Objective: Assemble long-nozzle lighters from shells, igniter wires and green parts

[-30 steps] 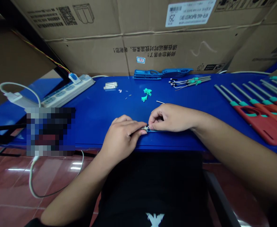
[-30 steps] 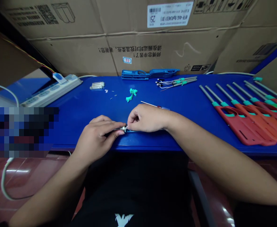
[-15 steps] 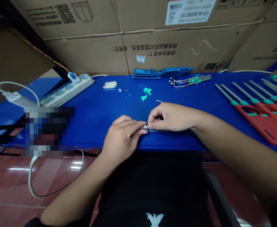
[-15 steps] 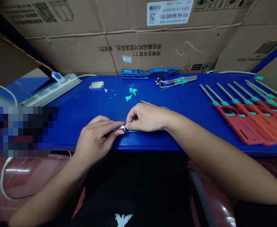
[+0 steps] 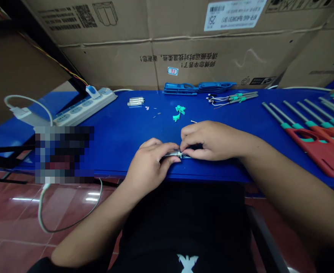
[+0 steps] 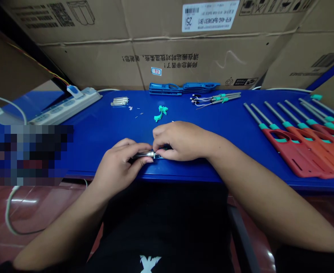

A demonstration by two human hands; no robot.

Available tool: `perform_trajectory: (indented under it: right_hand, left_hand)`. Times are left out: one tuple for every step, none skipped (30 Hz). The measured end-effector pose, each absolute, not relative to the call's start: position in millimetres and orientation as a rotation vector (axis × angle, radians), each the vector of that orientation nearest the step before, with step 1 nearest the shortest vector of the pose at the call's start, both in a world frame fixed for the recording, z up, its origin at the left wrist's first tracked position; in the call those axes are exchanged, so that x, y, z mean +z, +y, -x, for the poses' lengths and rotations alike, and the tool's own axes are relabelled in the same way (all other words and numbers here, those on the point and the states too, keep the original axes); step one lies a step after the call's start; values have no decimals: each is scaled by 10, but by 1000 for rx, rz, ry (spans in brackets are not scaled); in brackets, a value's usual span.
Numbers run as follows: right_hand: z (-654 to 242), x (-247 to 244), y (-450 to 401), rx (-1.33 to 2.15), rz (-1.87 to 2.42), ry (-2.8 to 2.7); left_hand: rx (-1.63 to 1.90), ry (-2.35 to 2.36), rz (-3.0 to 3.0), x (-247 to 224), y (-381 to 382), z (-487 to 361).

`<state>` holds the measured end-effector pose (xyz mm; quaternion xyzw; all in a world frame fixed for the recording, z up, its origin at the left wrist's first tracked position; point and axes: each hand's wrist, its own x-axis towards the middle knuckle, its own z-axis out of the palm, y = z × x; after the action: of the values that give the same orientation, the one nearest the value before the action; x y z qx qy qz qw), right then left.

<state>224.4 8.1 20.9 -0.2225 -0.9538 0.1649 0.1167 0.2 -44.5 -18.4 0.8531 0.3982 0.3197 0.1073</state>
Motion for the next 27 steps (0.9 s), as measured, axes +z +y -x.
perform_trajectory:
  right_hand:
    - [-2244,206,83,472,651,-2809]
    - [-2244,206,84,465,645,-2823]
    - [-2244,208,85,462,640,-2831]
    - [-2245,212,85,461,636,-2834]
    - [-2245,216,85,462,634,-2833]
    - [-2245,219,86,467,638,-2832]
    - [-2244,220,87,477,646,-2833]
    - [-2245,220,88,488,653,-2836]
    - [-2245,217,90,501,657,-2837]
    - [-2246,213,93,516,657,-2838]
    - [-2247,208,95,531,653,-2835]
    - [-2249,203,98,542,645,-2828]
    - [-2250,197,101,547,635,-2821]
    - [-2252,193,103,541,626,-2814]
    - [-2252,190,105,524,620,-2811]
    - [-2253,188,106,498,616,-2815]
    - [-2253,188,107,464,610,-2824]
    - [-2253,188,107,428,600,-2837]
    - [-2254,189,108,393,585,-2851]
    - [-2255,189,108,360,568,-2864]
    - [-2257,190,109,332,552,-2877]
    - [-2259,190,111,310,541,-2888]
    - [-2260,189,113,296,539,-2898]
    - [-2262,189,116,289,545,-2905]
    - [-2264,189,119,288,555,-2910]
    - [-2266,190,122,291,564,-2909]
    - [-2269,192,124,296,569,-2905]
  left_hand:
    - [935,1181,-2501,-179,-446,-3]
    - [929,1187,-2493,-176,-447,-4]
    - [922,1191,-2486,-173,-447,-3]
    - [916,1194,-2479,-172,-447,-2]
    - [910,1198,-2472,-172,-448,1]
    - [906,1202,-2464,-174,-448,4]
    - [903,1206,-2457,-177,-448,7]
    - [902,1208,-2451,-180,-448,10]
    - [902,1205,-2448,-183,-449,13]
    - [905,1201,-2447,-186,-450,15]
    - [909,1194,-2447,-187,-451,16]
    - [912,1188,-2449,-188,-452,16]
    - [915,1183,-2451,-188,-453,14]
    - [916,1179,-2454,-186,-452,11]
    - [915,1177,-2459,-182,-450,9]
    - [907,1172,-2465,-178,-446,7]
    - [895,1163,-2472,-173,-438,8]
    - [886,1148,-2475,-168,-427,14]
    - [879,1131,-2473,-164,-411,24]
    - [880,1117,-2466,-160,-392,41]
    - [886,1112,-2456,-156,-370,65]
    - [892,1122,-2449,-154,-346,94]
    - [896,1144,-2444,-152,-321,127]
    - [885,1171,-2445,-150,-296,163]
    - [859,1193,-2448,-149,-272,198]
    - [827,1206,-2448,-148,-251,230]
    - [798,1211,-2444,-147,-232,257]
